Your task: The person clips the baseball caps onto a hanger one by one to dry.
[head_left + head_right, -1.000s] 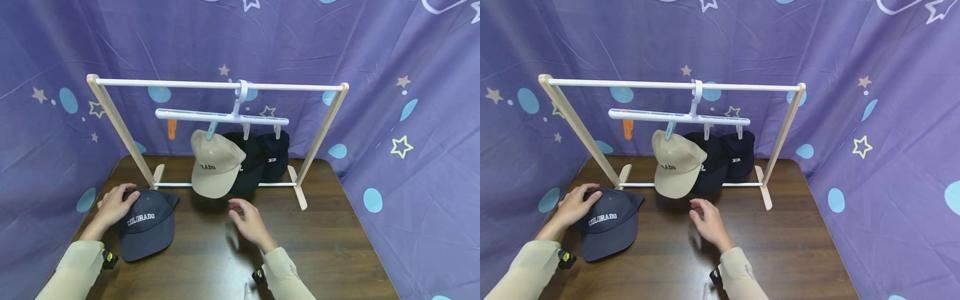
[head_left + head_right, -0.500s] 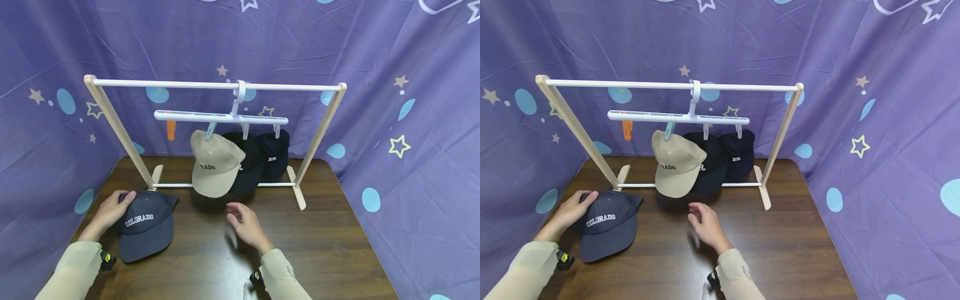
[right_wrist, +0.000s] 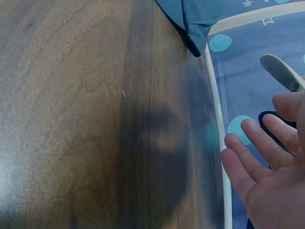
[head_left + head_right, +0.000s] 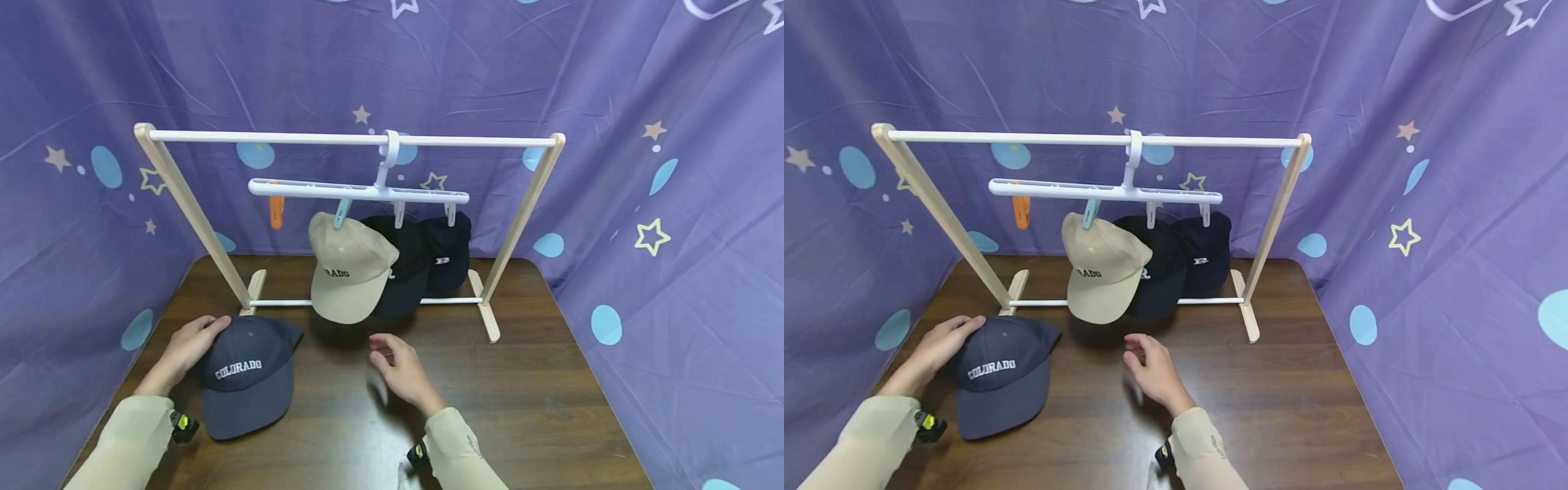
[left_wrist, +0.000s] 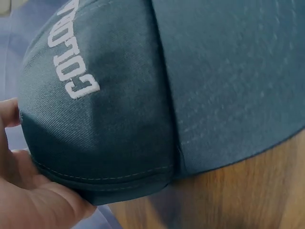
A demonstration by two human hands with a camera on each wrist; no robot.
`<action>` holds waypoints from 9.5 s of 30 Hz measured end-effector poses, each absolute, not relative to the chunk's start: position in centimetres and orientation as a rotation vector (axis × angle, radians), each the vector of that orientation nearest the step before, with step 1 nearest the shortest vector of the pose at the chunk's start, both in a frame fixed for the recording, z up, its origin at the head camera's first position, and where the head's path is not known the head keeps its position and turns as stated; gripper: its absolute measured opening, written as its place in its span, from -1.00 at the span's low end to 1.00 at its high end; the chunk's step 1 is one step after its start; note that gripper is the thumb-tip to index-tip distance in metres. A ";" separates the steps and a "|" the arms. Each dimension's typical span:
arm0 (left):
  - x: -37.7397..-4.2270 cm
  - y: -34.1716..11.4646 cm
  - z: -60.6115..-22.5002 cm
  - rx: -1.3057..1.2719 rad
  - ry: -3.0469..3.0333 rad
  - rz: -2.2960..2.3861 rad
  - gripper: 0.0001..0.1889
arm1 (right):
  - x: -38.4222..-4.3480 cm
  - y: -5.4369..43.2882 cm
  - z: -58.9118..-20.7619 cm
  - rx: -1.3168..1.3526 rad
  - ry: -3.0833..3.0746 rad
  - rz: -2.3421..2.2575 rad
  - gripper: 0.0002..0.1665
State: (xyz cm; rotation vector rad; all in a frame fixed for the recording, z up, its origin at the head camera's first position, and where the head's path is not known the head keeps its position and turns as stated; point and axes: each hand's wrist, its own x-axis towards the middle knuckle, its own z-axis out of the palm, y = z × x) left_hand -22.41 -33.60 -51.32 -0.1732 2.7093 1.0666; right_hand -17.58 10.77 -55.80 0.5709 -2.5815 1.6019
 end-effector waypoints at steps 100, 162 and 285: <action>-20.7 -16.8 -47.8 0.727 2.683 1.320 -0.83 | -17.9 8.2 -52.0 0.506 -2.593 1.587 -0.63; -20.3 -18.1 -45.6 0.714 2.780 1.299 -0.86 | -19.4 6.9 -48.5 0.657 -2.569 1.493 -0.81; -22.9 -20.6 -37.3 0.587 3.275 1.445 -0.82 | -25.1 3.2 -36.7 0.990 -2.594 0.810 -0.72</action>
